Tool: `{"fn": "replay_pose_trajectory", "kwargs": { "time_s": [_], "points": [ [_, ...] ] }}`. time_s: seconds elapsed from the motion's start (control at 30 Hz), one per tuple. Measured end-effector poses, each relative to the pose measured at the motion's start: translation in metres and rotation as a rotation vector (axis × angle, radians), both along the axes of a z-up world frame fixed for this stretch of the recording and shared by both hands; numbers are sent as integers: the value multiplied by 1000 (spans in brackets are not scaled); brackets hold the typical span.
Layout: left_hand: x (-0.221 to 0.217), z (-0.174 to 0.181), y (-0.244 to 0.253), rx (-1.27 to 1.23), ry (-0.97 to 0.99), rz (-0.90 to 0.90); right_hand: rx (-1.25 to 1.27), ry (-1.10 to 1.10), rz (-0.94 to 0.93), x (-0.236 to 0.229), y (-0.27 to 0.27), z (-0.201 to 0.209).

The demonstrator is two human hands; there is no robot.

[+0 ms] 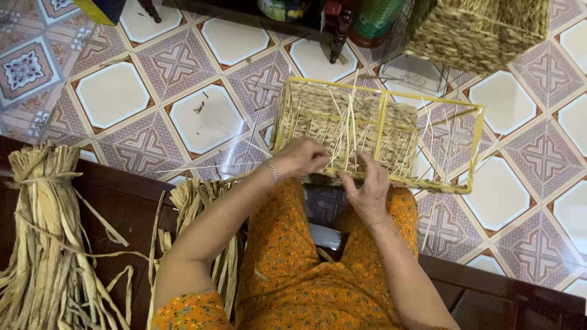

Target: The person weaves dried plant fibers into a rectangular mat and trims the excess with scissors before securing the mat to a yellow frame by weaving additional fibers around it.

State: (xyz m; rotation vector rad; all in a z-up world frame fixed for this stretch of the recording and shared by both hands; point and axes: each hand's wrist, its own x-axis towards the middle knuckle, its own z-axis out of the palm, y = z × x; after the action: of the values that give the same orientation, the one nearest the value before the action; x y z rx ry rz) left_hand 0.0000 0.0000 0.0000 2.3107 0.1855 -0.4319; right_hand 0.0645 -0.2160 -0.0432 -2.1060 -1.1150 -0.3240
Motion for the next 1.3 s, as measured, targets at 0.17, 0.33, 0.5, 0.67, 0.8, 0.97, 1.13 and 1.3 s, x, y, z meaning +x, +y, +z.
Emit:
{"fn": "replay_pose_trajectory", "kwargs": {
  "time_s": [0.17,0.33,0.5,0.67,0.8,0.97,1.13,1.3],
  "points": [
    [21,-39,6,-266,108,160,23,-50,51,-5,-2,25],
    [10,-37,11,-114,24,375,-20,-34,49,-2,-1,17],
    [7,-65,12,-150,-105,559,-26,21,45,-4,1,18],
    [-6,-43,8,-223,-329,599,-55,-16,61,1,-2,10],
    [-8,-29,15,85,-203,389,-76,-7,44,-1,-6,14],
    [-13,-33,21,173,-114,356,-61,7,65,-1,-3,14],
    [-31,15,19,-291,-201,774,-44,4,52,1,-3,14],
    [-30,-35,30,-619,-513,1004,-48,-11,64,7,-3,13]
  ]
}}
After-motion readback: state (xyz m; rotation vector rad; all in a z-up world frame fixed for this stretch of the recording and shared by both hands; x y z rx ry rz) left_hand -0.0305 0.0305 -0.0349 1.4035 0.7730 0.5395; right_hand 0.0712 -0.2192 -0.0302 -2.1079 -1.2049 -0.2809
